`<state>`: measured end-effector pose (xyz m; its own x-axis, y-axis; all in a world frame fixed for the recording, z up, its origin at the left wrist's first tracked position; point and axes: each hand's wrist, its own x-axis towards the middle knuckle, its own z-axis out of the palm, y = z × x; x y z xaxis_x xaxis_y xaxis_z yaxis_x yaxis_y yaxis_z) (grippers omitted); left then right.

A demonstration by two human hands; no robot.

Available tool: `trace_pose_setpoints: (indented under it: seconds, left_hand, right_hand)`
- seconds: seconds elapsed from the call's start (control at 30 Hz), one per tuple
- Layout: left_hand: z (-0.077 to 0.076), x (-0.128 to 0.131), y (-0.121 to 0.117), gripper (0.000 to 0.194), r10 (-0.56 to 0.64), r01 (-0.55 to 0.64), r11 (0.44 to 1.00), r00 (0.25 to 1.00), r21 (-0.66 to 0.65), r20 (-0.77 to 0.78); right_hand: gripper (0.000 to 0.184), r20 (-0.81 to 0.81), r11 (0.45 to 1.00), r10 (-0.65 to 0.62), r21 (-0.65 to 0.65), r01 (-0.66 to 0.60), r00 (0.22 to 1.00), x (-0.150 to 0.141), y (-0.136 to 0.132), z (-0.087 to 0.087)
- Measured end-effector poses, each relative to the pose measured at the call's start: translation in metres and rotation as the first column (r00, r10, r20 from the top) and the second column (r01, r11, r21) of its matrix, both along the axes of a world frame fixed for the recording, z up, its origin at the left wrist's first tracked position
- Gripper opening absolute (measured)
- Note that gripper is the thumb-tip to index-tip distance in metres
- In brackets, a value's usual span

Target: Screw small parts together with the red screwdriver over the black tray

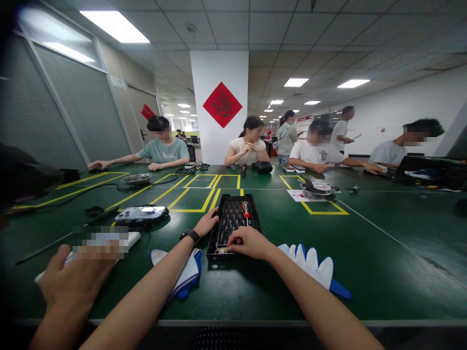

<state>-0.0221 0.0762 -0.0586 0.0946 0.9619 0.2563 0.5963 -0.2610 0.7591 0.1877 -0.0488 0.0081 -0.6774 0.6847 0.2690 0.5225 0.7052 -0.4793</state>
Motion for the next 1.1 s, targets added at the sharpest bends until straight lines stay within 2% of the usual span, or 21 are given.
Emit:
trace_pose_setpoints:
  seconds: [0.87, 1.1]
  left_hand:
    - [0.0034, 0.0013, -0.0038, 0.051, -0.005, 0.004, 1.000, 1.000, 0.016, 0.019]
    - [0.0007, -0.0001, -0.0012, 0.051, -0.013, 0.013, 1.000, 1.000, 0.024, 0.006]
  right_hand:
    - [0.022, -0.011, 1.000, -0.003, -0.011, 0.003, 1.000, 0.0003, -0.0004, -0.0006]
    - [0.021, -0.015, 0.999, -0.021, 0.027, 0.021, 1.000, -0.0004, -0.0004, -0.0018]
